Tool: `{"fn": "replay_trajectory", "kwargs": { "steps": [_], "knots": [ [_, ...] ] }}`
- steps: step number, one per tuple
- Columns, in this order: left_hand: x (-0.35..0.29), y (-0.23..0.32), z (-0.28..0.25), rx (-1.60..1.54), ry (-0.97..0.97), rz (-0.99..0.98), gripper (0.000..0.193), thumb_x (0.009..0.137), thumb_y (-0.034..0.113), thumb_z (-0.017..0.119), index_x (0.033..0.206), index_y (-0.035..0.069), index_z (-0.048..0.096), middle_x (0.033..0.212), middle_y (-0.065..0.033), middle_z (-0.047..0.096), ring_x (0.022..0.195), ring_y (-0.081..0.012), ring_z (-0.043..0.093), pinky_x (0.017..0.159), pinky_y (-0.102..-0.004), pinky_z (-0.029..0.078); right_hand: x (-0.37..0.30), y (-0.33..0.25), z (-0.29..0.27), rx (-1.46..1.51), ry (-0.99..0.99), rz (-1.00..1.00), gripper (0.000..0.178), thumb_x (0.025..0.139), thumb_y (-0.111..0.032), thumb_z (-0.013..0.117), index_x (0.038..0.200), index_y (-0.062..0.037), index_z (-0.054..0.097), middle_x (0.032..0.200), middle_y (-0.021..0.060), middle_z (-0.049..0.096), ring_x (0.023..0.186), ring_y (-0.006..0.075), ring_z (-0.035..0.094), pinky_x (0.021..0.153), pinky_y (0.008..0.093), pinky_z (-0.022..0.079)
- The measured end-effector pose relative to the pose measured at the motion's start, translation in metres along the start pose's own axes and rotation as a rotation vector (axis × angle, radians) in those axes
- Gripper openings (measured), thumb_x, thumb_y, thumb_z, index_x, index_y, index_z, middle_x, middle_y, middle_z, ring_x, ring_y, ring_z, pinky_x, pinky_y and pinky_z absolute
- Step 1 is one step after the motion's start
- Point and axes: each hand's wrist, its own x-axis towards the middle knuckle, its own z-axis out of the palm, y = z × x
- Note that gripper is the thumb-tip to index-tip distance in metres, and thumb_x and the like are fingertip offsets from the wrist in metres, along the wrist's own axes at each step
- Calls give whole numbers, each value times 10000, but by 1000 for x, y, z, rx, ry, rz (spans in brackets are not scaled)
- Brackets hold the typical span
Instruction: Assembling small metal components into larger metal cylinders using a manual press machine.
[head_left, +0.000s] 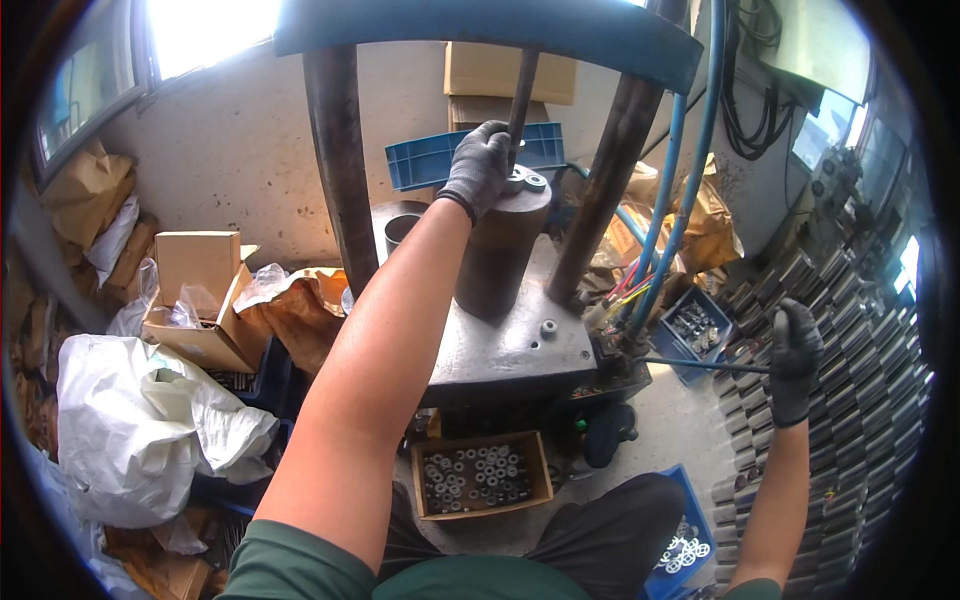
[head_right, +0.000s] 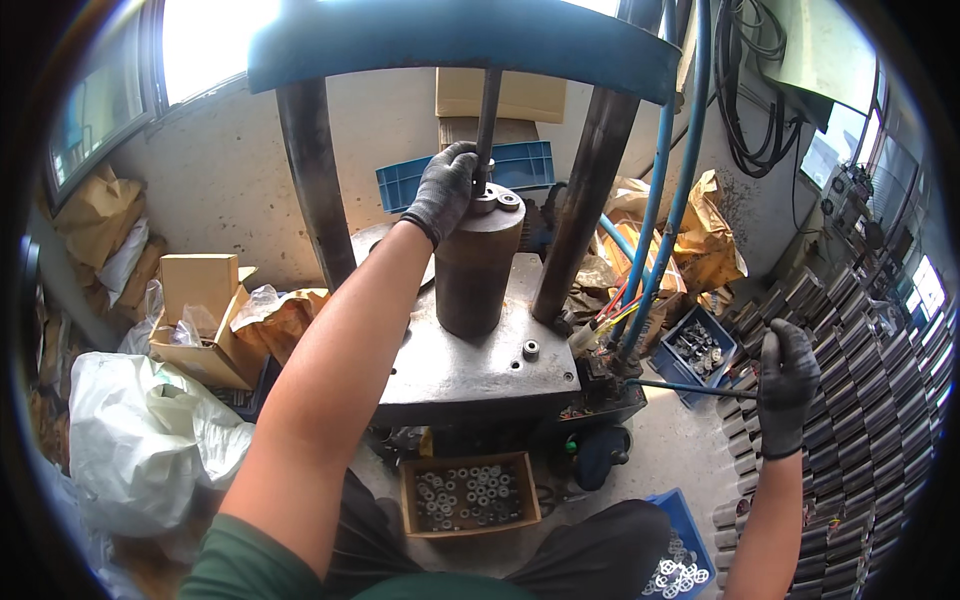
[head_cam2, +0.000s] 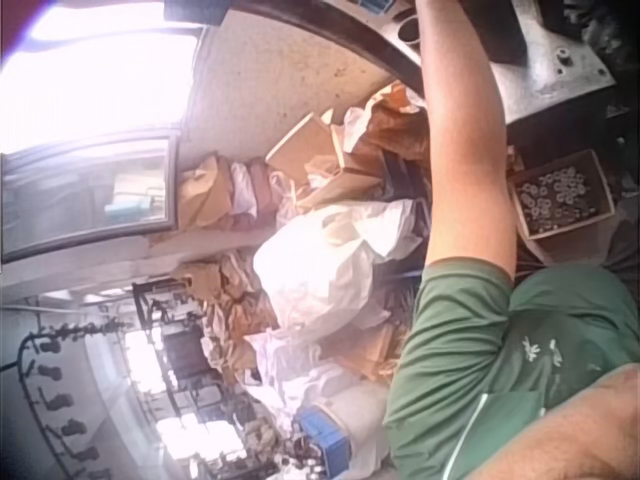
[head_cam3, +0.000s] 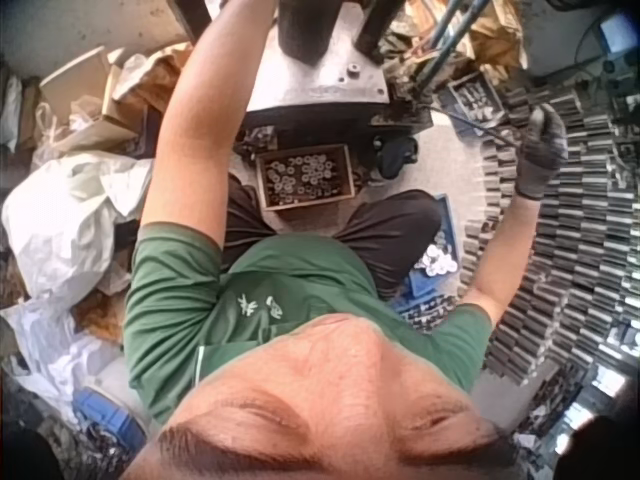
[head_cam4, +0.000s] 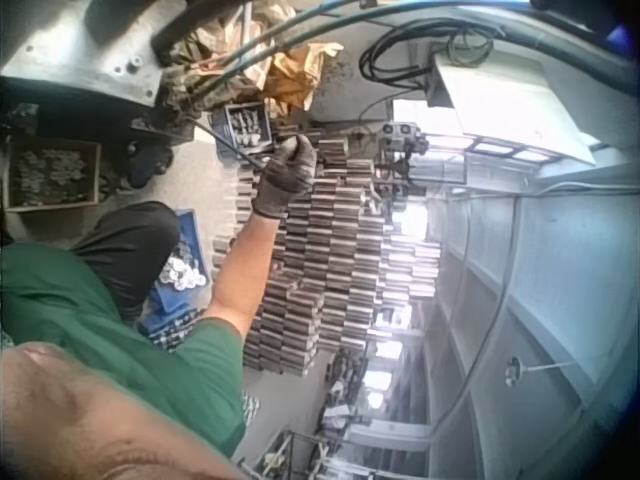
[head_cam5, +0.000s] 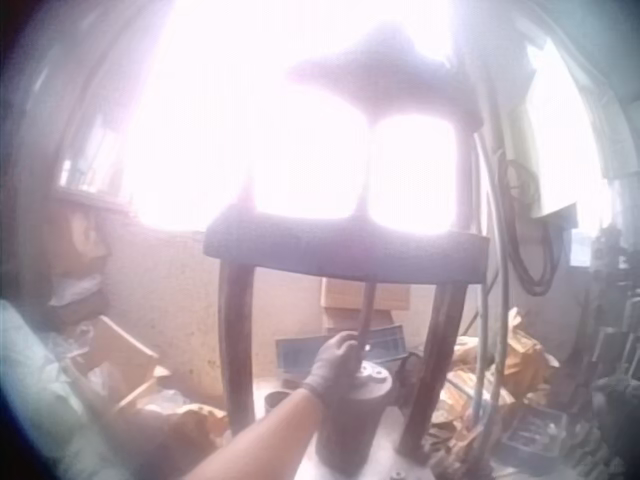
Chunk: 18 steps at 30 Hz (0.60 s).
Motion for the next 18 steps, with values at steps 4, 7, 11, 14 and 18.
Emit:
{"fn": "replay_trajectory", "kwargs": {
  "steps": [4, 7, 11, 14, 18],
  "knots": [
    [0, 0, 0, 28, 4, 8, 259, 1003, 131, 503, 1177, 27, 665, 967, -59, 695, 819, -132, 615, 760, -281, 535, 50, 15, 33, 120, -32, 138, 157, 1005, -114, 653, 1091, 6, 708, 960, 129, 733, 863, 233, 696, 819, 349, 544],
    [-1, 0, 8, -57, 23, 5, 256, 989, 112, 497, 1153, 20, 670, 953, -65, 702, 825, -141, 641, 777, -293, 547, 73, 19, 39, -15, -86, 45, 158, 1011, -140, 647, 1062, -2, 704, 910, 152, 718, 803, 238, 684, 771, 355, 538],
    [7, -12, -7, -292, 333, 106, 211, 962, 54, 528, 1097, 7, 683, 896, -93, 704, 810, -153, 663, 796, -306, 535, 84, 11, 44, -100, -198, -11, 155, 1008, -154, 640, 1023, -10, 695, 853, 174, 692, 734, 231, 657, 725, 353, 528],
    [6, -17, -3, -235, 363, 146, 221, 972, 82, 553, 1137, 6, 678, 928, -100, 715, 859, -164, 675, 831, -313, 533, 83, 3, 40, -111, -241, 57, 144, 990, -137, 647, 1028, -11, 704, 864, 181, 708, 753, 252, 687, 733, 368, 536],
    [7, -14, 1, 14, 216, 205, 319, 985, 147, 588, 1273, 16, 621, 1028, -93, 732, 915, -176, 679, 863, -317, 532, 80, 9, 42, -16, -243, 133, 221, 964, -110, 647, 1146, -9, 721, 988, 193, 754, 890, 266, 751, 810, 366, 567]
  ]
}}
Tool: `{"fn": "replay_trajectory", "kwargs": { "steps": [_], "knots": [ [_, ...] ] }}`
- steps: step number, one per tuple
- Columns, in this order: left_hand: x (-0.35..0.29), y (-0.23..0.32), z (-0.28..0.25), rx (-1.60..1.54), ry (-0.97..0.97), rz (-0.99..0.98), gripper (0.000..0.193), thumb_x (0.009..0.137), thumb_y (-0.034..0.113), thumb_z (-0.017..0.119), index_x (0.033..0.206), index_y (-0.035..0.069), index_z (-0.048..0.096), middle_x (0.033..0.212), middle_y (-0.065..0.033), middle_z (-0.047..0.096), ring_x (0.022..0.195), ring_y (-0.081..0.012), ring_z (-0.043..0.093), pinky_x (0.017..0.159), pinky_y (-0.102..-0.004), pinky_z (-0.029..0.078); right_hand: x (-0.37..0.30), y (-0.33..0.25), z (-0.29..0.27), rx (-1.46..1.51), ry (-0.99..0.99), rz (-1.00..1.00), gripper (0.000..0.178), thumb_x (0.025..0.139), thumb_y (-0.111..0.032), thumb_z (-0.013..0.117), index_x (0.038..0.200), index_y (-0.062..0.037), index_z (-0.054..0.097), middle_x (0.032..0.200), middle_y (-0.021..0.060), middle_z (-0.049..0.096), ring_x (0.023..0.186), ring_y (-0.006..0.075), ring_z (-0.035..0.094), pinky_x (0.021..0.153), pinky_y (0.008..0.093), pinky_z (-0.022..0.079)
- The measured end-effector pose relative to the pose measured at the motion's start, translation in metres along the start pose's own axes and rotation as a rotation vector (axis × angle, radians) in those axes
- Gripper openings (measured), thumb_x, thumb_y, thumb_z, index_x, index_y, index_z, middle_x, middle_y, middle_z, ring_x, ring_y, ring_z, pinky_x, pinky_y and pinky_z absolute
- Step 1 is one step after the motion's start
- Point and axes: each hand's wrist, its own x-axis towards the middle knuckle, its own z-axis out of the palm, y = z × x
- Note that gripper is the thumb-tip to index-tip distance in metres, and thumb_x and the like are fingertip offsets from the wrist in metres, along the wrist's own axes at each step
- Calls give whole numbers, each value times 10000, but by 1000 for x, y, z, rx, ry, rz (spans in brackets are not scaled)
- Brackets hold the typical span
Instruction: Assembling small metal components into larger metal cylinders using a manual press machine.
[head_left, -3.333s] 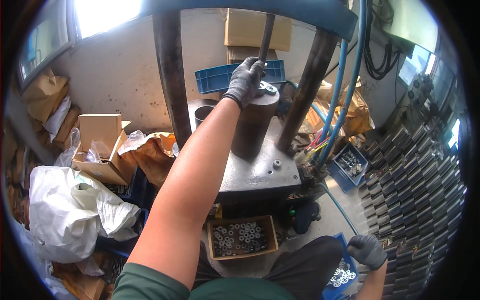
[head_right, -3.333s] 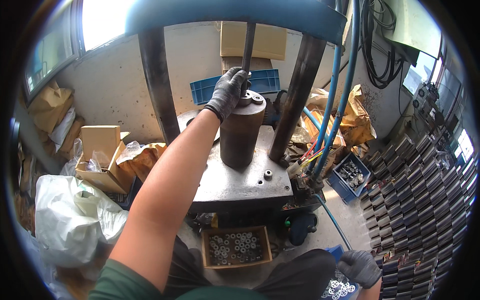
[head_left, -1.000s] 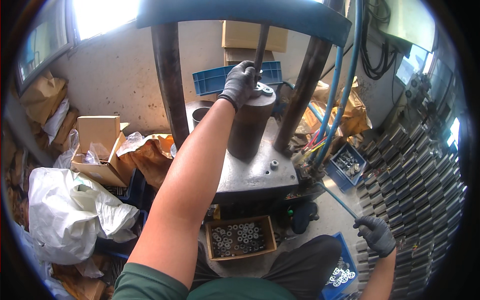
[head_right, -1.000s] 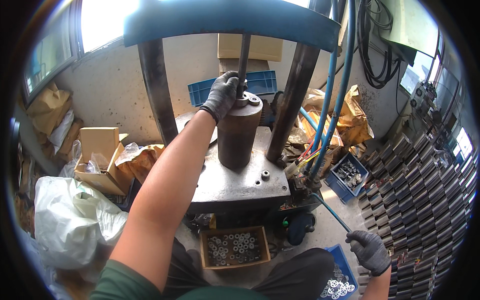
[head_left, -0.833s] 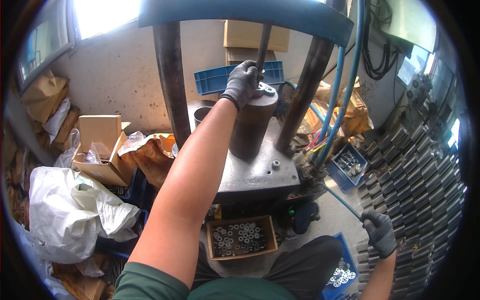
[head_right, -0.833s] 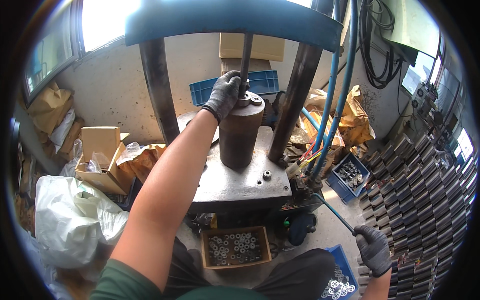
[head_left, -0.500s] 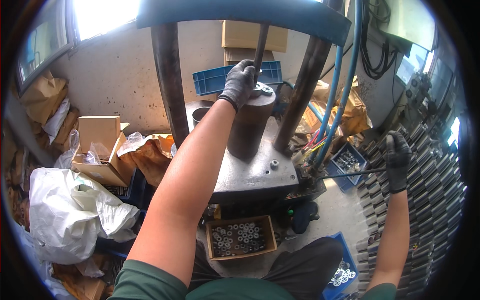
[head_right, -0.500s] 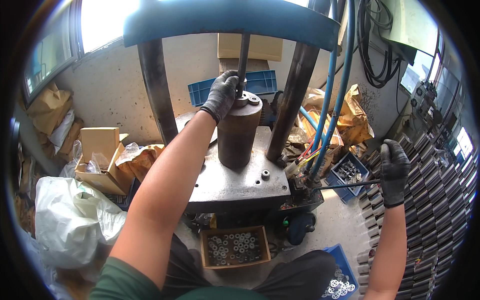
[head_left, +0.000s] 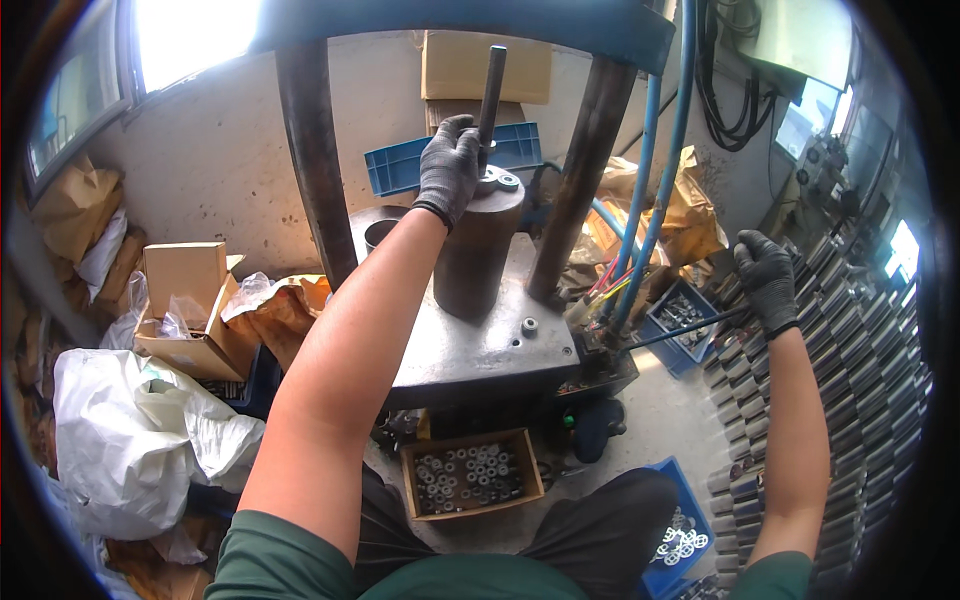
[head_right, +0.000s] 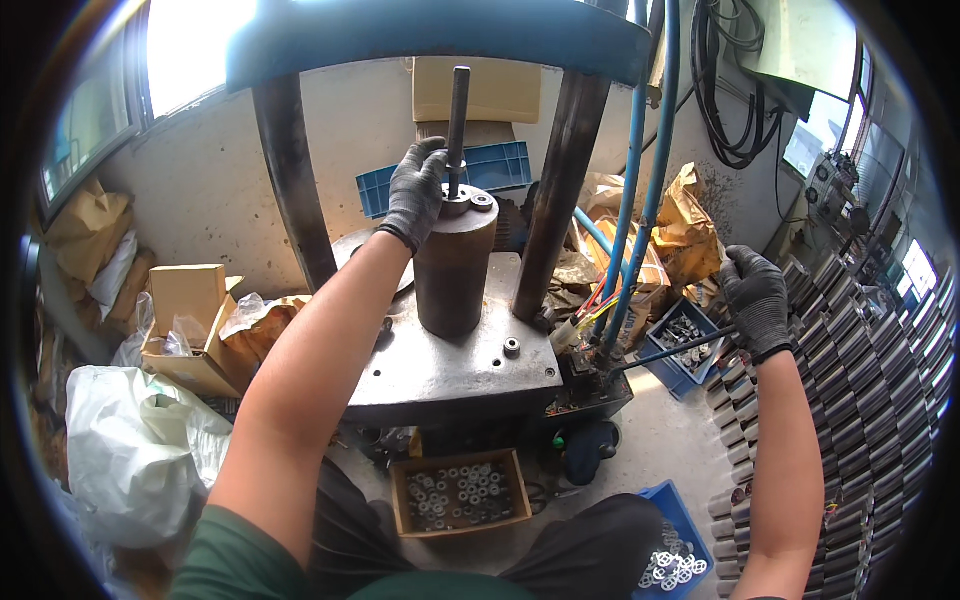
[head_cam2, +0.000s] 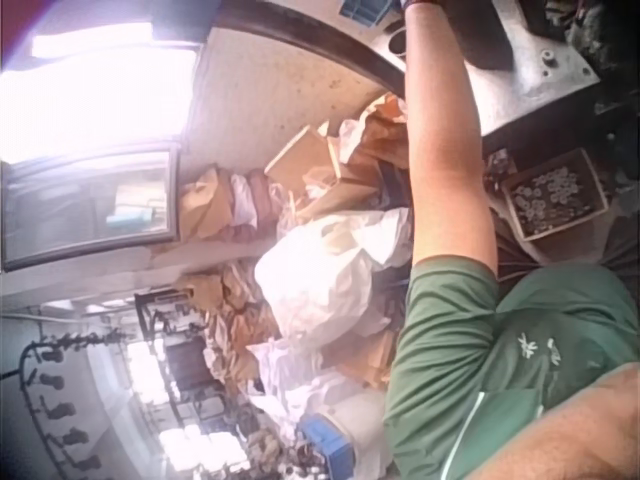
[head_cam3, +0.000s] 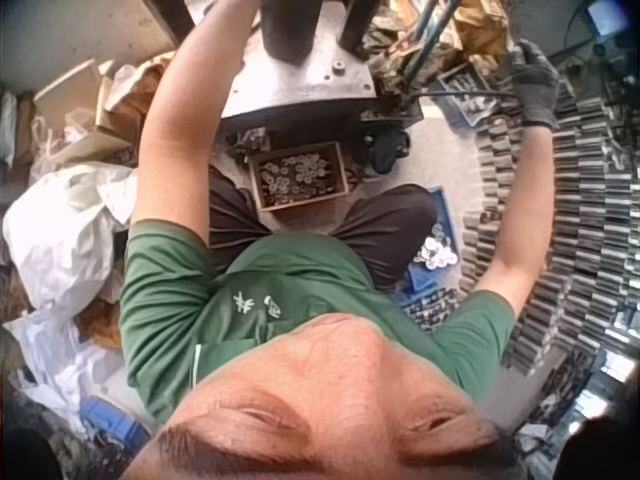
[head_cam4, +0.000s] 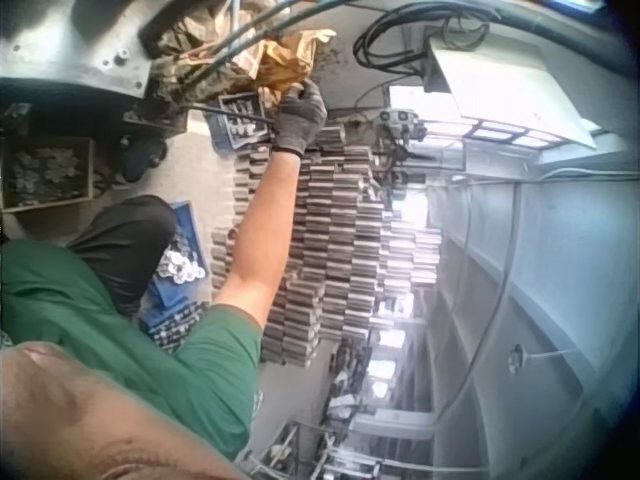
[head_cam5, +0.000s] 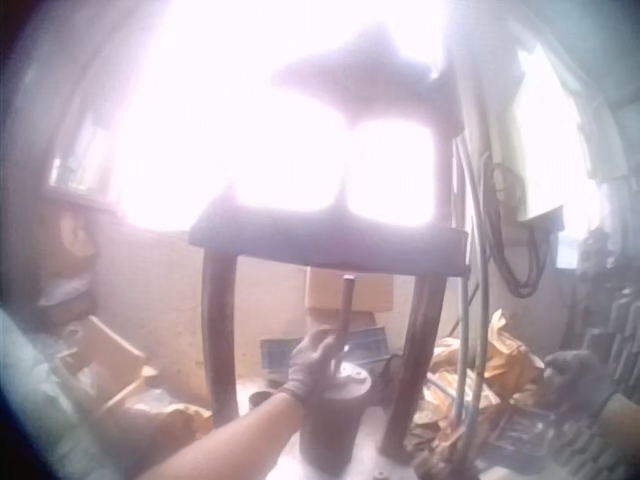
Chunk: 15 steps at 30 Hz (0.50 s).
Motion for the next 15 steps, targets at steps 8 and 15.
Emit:
{"fn": "replay_trajectory", "kwargs": {
  "steps": [8, 15],
  "knots": [
    [-92, 23, 5, 388, 52, 502, 329, 923, 61, 660, 1247, 91, 610, 1015, -132, 646, 971, -311, 647, 861, -436, 525, -16, -2, -15, -183, -112, 111, 309, 925, -84, 637, 1217, -15, 711, 1063, 204, 753, 943, 311, 748, 868, 380, 572],
    [-238, -17, -1, 578, -592, 343, 422, 821, 145, 749, 1224, 78, 644, 1289, -170, 626, 1165, -378, 598, 996, -477, 507, -46, 22, -20, -12, -32, 29, 268, 936, -41, 663, 1190, 31, 710, 1080, 170, 766, 962, 231, 737, 898, 341, 562]
  ]
}}
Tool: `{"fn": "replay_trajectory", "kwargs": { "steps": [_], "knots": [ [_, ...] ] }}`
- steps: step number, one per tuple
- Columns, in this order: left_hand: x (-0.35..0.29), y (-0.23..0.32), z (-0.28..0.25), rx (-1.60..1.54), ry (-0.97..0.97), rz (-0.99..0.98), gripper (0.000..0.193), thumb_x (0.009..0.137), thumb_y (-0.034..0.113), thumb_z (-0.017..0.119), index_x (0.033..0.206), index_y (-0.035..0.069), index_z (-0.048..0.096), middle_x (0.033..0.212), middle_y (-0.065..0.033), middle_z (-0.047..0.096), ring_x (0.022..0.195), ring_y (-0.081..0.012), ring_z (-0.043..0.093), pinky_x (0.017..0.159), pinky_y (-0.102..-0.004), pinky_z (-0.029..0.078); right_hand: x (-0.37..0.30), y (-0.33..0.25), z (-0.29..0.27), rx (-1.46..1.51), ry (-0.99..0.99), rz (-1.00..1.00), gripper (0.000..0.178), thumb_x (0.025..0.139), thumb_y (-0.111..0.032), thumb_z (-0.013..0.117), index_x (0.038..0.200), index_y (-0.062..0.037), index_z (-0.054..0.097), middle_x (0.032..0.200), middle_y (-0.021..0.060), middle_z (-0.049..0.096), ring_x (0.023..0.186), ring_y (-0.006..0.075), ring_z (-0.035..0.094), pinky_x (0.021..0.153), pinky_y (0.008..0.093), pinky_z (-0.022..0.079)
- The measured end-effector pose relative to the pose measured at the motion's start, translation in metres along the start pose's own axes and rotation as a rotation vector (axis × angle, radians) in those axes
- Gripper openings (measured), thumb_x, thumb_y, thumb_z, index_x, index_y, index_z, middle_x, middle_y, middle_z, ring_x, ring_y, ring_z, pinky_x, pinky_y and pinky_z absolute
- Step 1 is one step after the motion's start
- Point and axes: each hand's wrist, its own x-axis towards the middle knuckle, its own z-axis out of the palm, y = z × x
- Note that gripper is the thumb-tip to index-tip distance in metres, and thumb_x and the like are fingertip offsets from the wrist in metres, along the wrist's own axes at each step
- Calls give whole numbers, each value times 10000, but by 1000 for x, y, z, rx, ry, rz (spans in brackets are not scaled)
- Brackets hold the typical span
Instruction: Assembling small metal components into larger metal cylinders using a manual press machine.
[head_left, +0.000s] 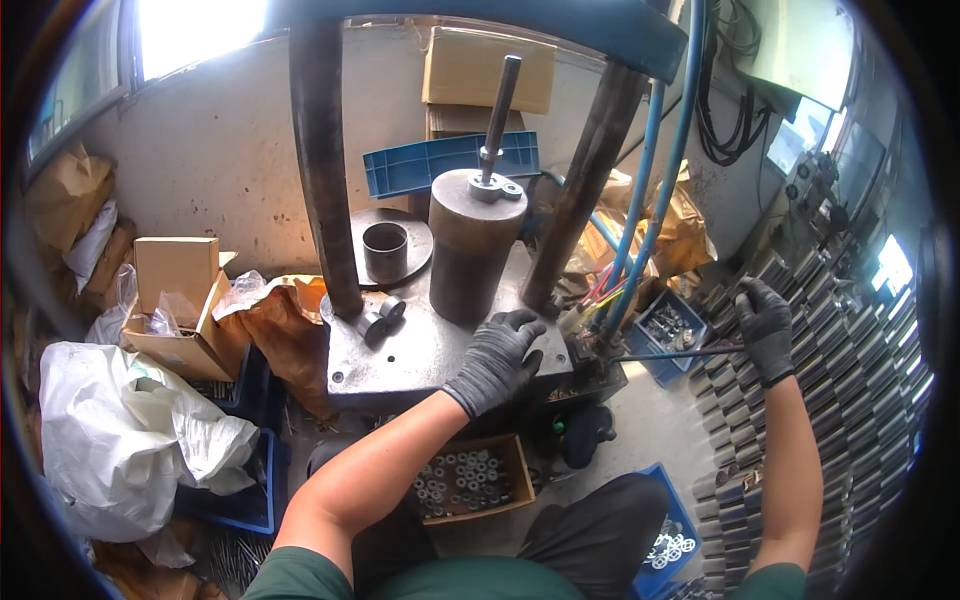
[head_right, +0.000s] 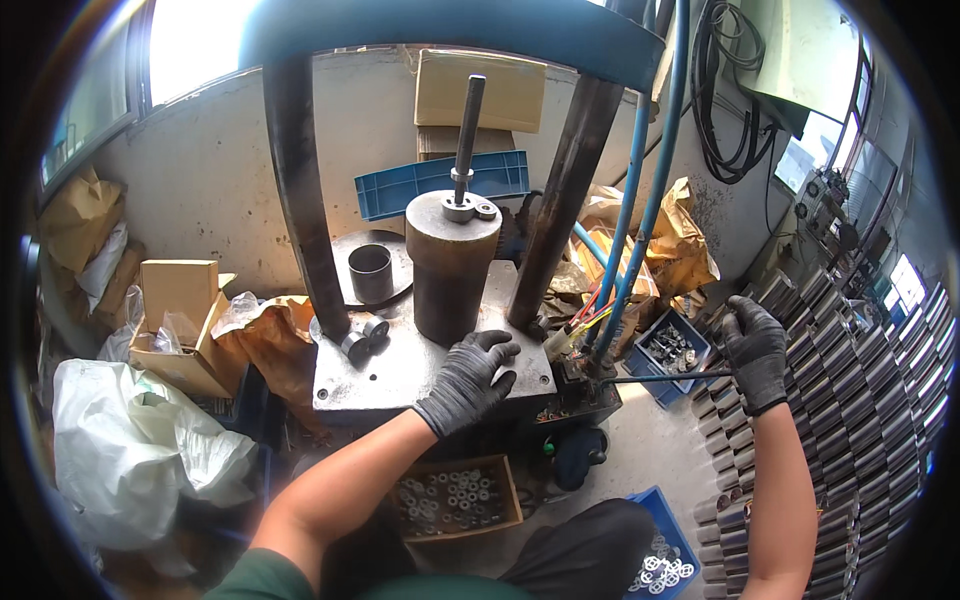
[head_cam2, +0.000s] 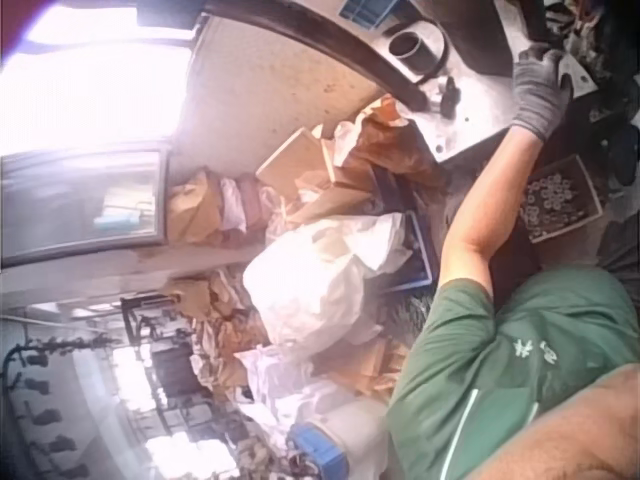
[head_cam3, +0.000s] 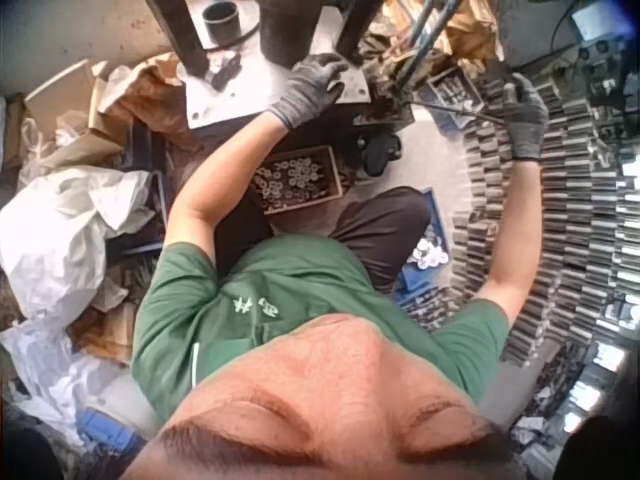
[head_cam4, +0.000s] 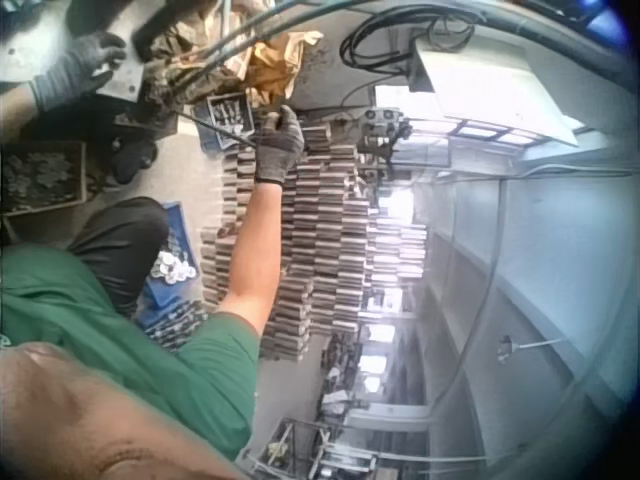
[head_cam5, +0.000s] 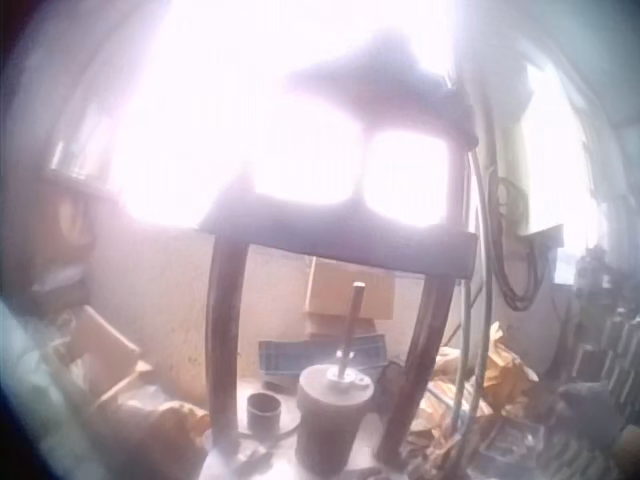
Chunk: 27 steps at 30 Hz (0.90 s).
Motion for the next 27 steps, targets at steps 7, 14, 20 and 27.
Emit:
{"fn": "replay_trajectory", "kwargs": {
  "steps": [7, 14, 20, 27],
  "knots": [
    [-11, -34, 34, 194, -285, -88, 424, 871, 236, 699, 1261, 81, 638, 1399, -135, 578, 1266, -352, 554, 1063, -482, 476, -105, 5, -17, 181, -299, 39, 258, 873, 28, 702, 1131, 42, 700, 980, 142, 749, 916, 198, 739, 821, 310, 580],
    [-15, -25, 28, 364, -443, -2, 289, 906, 278, 638, 1100, 82, 726, 1278, -145, 646, 1171, -320, 610, 927, -481, 503, -117, -3, -34, 162, -491, 283, 240, 866, -61, 734, 1078, 52, 737, 950, 178, 770, 835, 223, 753, 766, 334, 589],
    [-34, -17, -3, 333, -511, -27, 231, 878, 226, 662, 1046, 82, 731, 1149, -163, 676, 1081, -340, 655, 885, -485, 525, -117, -24, -31, 40, -577, 216, 261, 855, -96, 734, 1074, 45, 738, 922, 164, 762, 807, 249, 744, 738, 355, 589],
    [-45, -15, -20, 327, -571, -25, 171, 871, 104, 645, 1016, 46, 713, 1057, -196, 685, 999, -369, 694, 866, -479, 567, -121, -114, -12, -251, -299, -396, 312, 756, -56, 776, 1060, -46, 711, 1036, 138, 696, 949, 313, 654, 886, 461, 515]
  ]
}}
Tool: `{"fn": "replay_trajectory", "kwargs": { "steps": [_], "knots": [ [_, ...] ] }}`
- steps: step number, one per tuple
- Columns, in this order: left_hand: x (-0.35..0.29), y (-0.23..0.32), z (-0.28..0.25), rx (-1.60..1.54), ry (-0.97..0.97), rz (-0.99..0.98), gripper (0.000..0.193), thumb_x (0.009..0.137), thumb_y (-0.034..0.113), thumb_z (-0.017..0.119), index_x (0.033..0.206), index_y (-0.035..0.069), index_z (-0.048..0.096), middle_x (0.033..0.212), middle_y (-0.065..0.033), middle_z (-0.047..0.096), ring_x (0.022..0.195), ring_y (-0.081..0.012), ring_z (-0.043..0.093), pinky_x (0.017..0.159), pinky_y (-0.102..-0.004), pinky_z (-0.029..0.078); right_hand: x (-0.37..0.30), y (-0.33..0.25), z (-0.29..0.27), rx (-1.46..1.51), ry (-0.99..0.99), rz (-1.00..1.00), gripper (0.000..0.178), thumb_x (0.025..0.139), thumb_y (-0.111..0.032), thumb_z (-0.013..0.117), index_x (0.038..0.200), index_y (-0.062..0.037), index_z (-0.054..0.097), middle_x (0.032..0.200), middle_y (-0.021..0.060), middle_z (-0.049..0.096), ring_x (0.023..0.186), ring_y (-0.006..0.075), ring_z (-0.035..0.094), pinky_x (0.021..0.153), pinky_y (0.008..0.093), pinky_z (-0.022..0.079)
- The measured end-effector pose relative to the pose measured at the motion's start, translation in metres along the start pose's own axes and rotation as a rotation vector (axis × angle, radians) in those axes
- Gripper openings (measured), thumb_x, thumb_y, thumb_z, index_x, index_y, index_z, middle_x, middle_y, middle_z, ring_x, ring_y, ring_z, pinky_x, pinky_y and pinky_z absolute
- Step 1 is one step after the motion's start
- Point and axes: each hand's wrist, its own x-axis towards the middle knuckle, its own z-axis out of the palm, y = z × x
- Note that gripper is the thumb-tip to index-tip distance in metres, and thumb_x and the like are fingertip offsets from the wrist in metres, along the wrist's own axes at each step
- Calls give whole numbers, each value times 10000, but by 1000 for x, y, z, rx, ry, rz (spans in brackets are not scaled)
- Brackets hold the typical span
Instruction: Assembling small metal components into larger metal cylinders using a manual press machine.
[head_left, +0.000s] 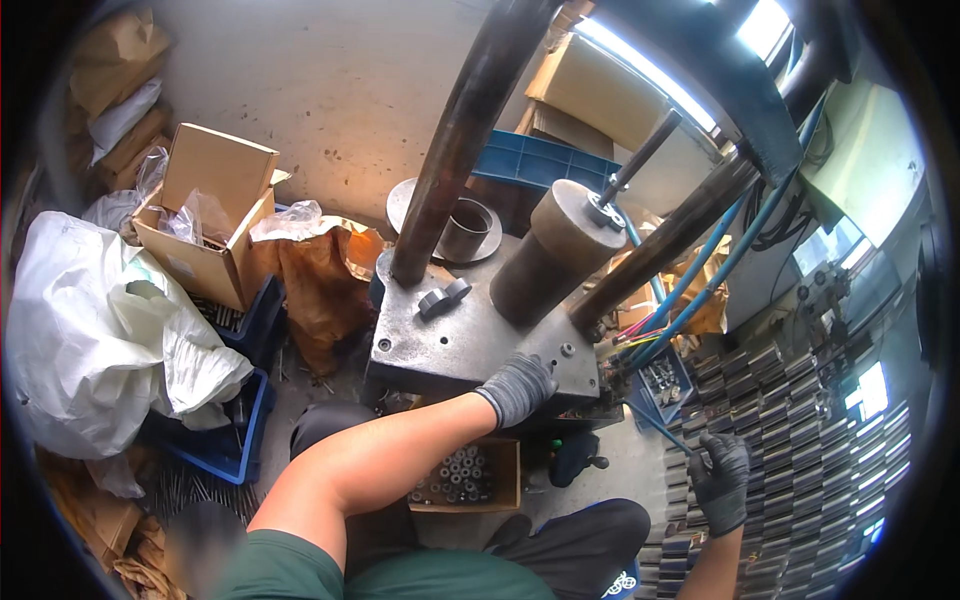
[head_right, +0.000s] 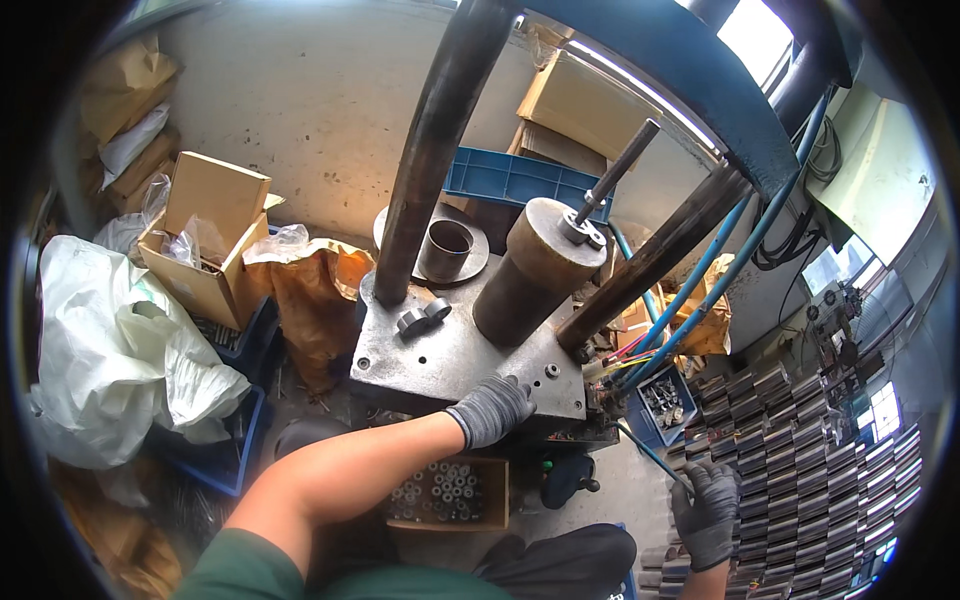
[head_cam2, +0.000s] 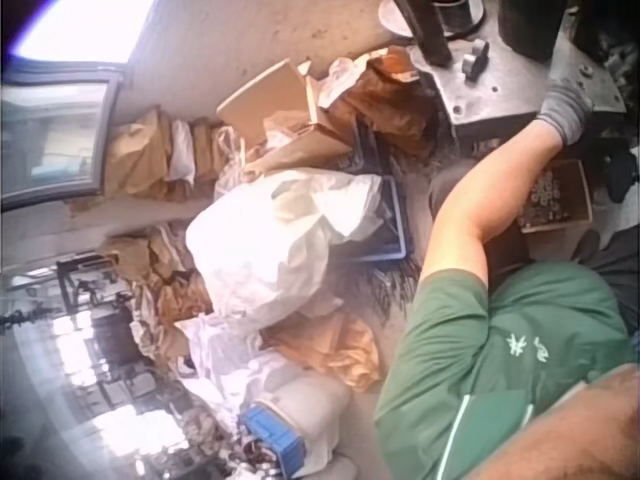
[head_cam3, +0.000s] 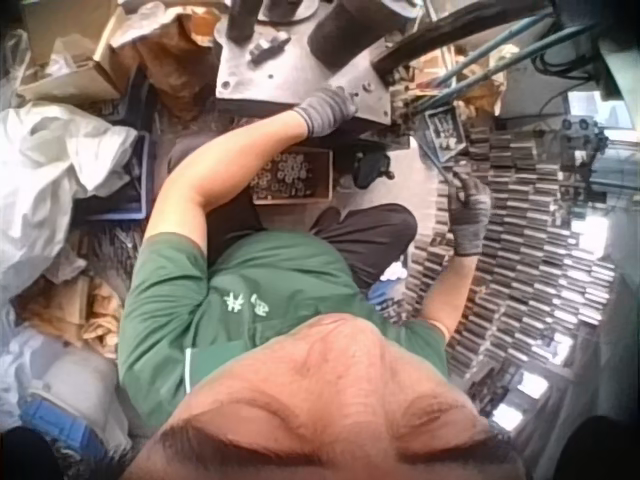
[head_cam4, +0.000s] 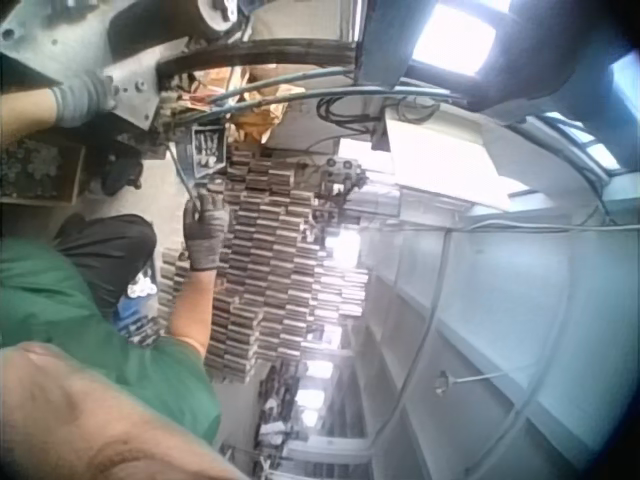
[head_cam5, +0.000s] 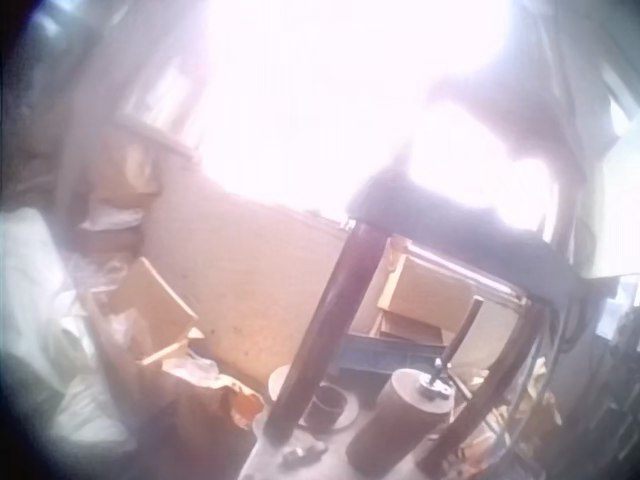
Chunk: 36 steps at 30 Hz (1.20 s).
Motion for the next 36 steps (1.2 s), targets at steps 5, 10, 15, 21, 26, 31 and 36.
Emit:
{"fn": "replay_trajectory", "kwargs": {
  "steps": [5, 10, 15, 21, 26, 31, 36],
  "knots": [
    [-7, 10, -10, -505, 91, -39, 357, 852, 180, 695, 1152, -12, 670, 1059, -240, 686, 1014, -370, 704, 885, -452, 561, 48, -73, 40, 621, -82, 21, 421, 784, 26, 791, 1182, -53, 676, 1194, 124, 671, 847, 174, 711, 666, 313, 586],
    [-9, 17, -28, -1360, 185, -206, 508, 908, 248, 738, 1329, 2, 594, 1026, -155, 712, 945, -211, 692, 845, -346, 563, 102, -115, 84, 773, 10, -157, 418, 797, -12, 819, 1186, -43, 668, 1200, 130, 671, 854, 177, 726, 702, 307, 601],
    [-10, 0, -32, -1799, 342, -222, 455, 989, 244, 695, 1364, 30, 551, 1138, -96, 667, 982, -168, 665, 853, -294, 565, 142, -136, 83, 839, 38, -255, 360, 795, -60, 849, 1123, -45, 700, 1086, 119, 706, 857, 202, 728, 718, 313, 603],
    [-11, -12, -45, -1850, 431, -191, 428, 1029, 265, 651, 1385, 54, 541, 1144, -78, 664, 895, -120, 665, 746, -287, 588, 179, -138, 81, 886, -101, -261, 290, 799, -51, 840, 1066, -53, 728, 1105, 102, 718, 857, 205, 719, 764, 309, 589],
    [-11, -19, -50, -1872, 485, -224, 432, 1019, 228, 648, 1377, 19, 525, 1022, -81, 683, 850, -114, 653, 759, -278, 556, 239, -121, 75, 790, 263, -289, 237, 851, 11, 765, 1082, -26, 725, 1075, 118, 679, 936, 193, 694, 838, 302, 563],
    [0, -18, -29, -1664, 433, -290, 424, 1012, 220, 640, 1362, 5, 538, 1009, -77, 675, 851, -120, 636, 781, -289, 542, 327, -61, 117, 764, 396, -50, 218, 906, -5, 694, 1120, -3, 735, 1103, 165, 702, 1015, 265, 700, 927, 336, 548],
    [-6, -14, -35, -1568, 265, -336, 397, 1018, 257, 642, 1329, 16, 588, 1003, -53, 659, 861, -123, 641, 794, -301, 548, 342, -58, 144, 657, 265, 78, 266, 937, -81, 670, 1179, 13, 730, 1154, 204, 727, 1088, 333, 703, 977, 385, 533]
  ]
}}
